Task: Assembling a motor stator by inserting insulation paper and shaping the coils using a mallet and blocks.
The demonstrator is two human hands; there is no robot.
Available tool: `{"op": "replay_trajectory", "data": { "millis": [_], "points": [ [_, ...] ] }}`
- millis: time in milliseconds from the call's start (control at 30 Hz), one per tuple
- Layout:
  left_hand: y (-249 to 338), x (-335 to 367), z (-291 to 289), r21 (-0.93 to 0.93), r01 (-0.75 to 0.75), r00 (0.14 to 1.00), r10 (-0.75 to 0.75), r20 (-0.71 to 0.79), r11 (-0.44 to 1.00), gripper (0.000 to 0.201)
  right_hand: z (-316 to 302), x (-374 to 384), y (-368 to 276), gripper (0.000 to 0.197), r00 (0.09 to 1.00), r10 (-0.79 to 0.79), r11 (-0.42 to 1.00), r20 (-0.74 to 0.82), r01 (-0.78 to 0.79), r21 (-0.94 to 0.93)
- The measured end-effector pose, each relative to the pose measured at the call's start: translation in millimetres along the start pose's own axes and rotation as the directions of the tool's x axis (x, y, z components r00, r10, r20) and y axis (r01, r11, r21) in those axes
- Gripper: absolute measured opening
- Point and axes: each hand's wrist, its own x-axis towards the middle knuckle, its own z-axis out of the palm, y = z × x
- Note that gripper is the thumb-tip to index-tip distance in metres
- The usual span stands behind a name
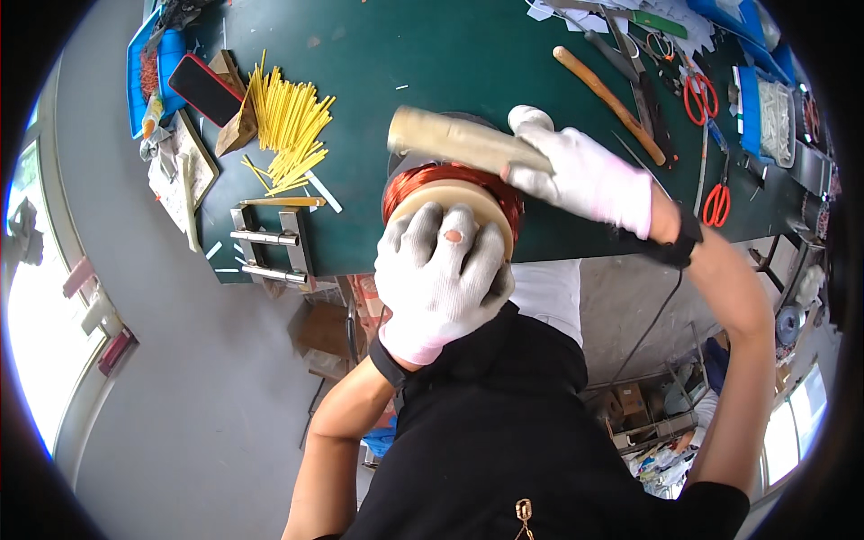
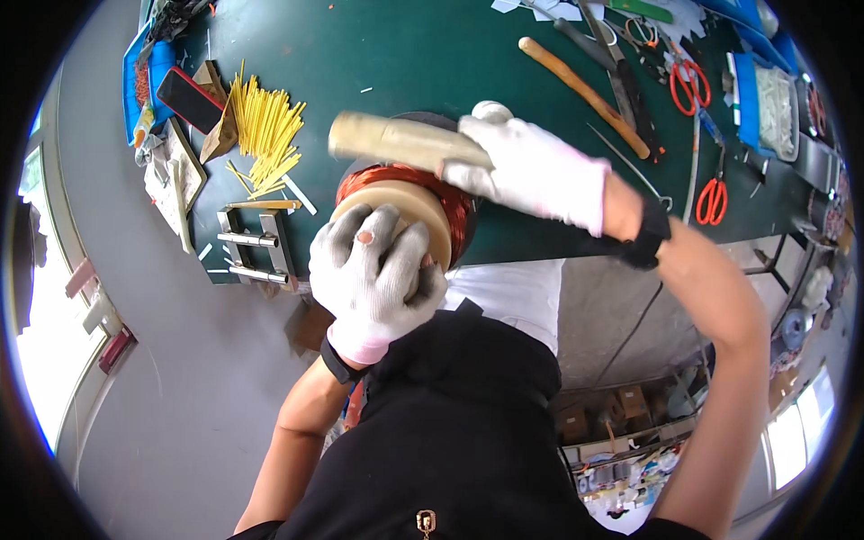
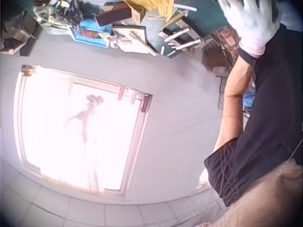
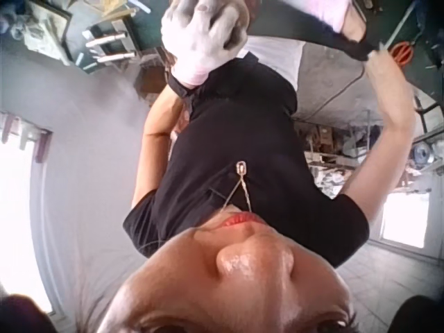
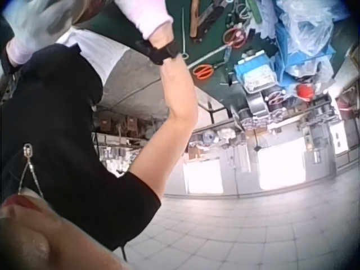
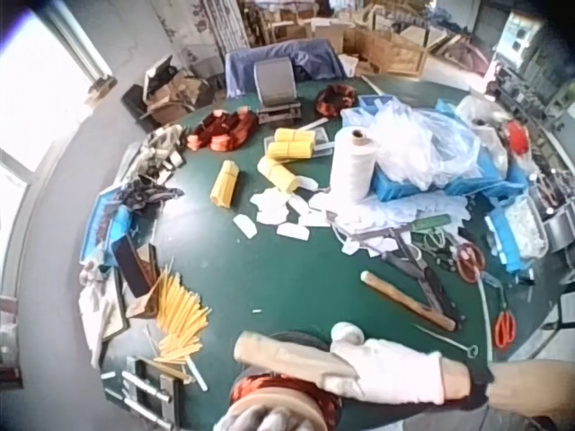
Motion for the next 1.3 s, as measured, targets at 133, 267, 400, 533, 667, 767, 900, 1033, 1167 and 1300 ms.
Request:
{"op": "replay_trajectory", "data": {
  "millis": [133, 267, 400, 533, 667, 767, 900, 1033, 1167, 1300],
  "points": [
    [2.4, -11.1, -1.1, 0.077, 0.127, 0.992, -0.125, -0.025, 0.989, 0.029, -3.1, -4.3, -11.6, 0.053, 0.848, 0.371, 0.768, 0.377, -0.509, 0.389],
    [13.3, -1.8, 2.9, 0.024, 0.182, 0.979, -0.179, -0.096, 0.983, 0.029, 45.4, -47.6, -32.9, 0.064, 0.936, 0.276, 0.944, -0.219, -0.221, 0.247],
    [15.3, 1.2, 1.0, 0.041, 0.218, 0.972, -0.213, -0.102, 0.975, 0.029, -13.5, -47.3, -28.3, 0.047, 0.845, 0.496, 0.711, 0.199, -0.527, 0.466],
    [14.5, 0.5, 6.3, 0.046, 0.223, 0.965, -0.214, -0.15, 0.974, 0.028, 45.8, -49.0, -58.0, 0.044, 0.885, 0.385, 0.922, -0.261, -0.357, 0.15],
    [13.8, -2.2, 4.3, 0.051, 0.222, 0.968, -0.214, -0.133, 0.974, 0.027, 1.2, -47.2, -44.4, 0.037, 0.798, 0.575, 0.659, 0.18, -0.583, 0.475],
    [17.3, 4.4, 3.9, 0.021, 0.21, 0.974, -0.208, -0.085, 0.977, 0.026, 27.0, -58.8, -36.4, 0.039, 0.805, 0.558, 0.78, -0.2, -0.427, 0.458],
    [2.4, -3.4, 1.7, -0.021, 0.156, 0.977, -0.157, -0.146, 0.988, 0.029, 16.5, -45.3, -52.6, 0.043, 0.851, 0.523, 0.71, 0.042, -0.462, 0.532],
    [1.8, -0.9, -2.2, -0.025, 0.046, 0.999, -0.047, -0.019, 0.999, 0.031, 5.4, -41.9, -28.4, 0.051, 0.878, 0.474, 0.826, -0.068, -0.416, 0.38],
    [-15.7, -8.8, -3.3, -0.057, -0.031, 0.999, 0.029, -0.037, 0.998, 0.028, 4.4, -34.3, -26.5, 0.072, 0.92, 0.372, 0.847, 0.119, -0.39, 0.362],
    [-34.3, 6.1, -5.6, -0.215, -0.425, 0.899, 0.438, 0.012, 0.879, 0.032, -11.0, -43.1, -26.2, 0.061, 0.89, 0.454, 0.791, 0.041, -0.424, 0.441]
  ]
}}
